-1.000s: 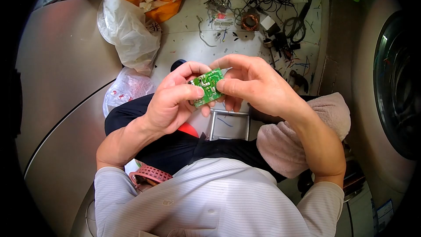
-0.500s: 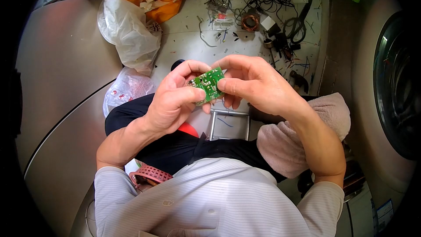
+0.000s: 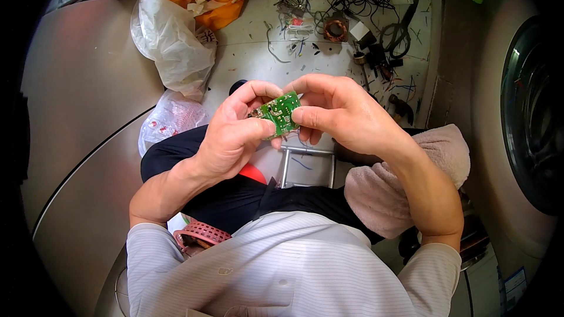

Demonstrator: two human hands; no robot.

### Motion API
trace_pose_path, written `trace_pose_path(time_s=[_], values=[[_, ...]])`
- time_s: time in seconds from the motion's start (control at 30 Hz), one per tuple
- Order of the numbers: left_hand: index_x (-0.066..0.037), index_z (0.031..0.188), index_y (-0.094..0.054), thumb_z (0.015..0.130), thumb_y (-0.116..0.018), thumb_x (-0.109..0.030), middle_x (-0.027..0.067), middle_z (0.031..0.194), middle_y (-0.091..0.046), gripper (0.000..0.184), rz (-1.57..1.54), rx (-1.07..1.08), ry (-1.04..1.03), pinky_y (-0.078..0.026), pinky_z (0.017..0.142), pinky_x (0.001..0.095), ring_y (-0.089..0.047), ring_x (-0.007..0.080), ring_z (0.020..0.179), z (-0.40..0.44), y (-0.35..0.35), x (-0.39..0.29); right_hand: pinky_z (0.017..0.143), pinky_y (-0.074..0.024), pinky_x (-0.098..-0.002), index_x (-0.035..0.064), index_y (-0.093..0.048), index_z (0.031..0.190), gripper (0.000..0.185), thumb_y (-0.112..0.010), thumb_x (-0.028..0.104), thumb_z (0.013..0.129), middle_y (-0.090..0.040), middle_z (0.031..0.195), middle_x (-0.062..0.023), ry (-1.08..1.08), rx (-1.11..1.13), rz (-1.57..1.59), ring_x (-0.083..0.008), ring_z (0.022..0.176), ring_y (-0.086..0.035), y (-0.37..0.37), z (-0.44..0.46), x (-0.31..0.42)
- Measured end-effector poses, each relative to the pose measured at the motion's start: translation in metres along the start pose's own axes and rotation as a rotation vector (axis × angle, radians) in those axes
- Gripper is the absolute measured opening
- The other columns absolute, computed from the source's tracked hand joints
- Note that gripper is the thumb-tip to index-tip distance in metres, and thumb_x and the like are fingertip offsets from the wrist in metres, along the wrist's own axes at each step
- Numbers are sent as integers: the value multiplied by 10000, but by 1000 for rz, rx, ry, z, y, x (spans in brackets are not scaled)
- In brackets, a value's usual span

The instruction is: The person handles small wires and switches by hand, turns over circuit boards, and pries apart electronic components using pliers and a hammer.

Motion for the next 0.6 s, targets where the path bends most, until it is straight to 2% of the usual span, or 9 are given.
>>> trace_pose_path(time_s=[0.47,0.6], values=[[41,1263,-502,875,-601,-12,144,1124,-645,404,-87,28,33,-570,754,310,-655,207,975,2,-1,0,639,-515,-257,-37,-607,1171,240,-604,111,983,-698,890,-66,-26,-10,4,-106,718,-639,4,-1,1],[38,1272,-501,882,-616,-26,143,1138,-644,411,-99,41,31,-569,758,309,-655,210,985,2,0,1,630,-542,-244,-32,-594,1223,311,-645,151,977,-701,904,-54,-12,3,4,-113,695,-663,6,0,-3]])
Point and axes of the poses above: each hand's wrist, its own z-axis towards the middle knuckle, its own y-axis out of the back of the hand, x = y × z, the point moved 3 cm from there along z, towards the middle knuckle
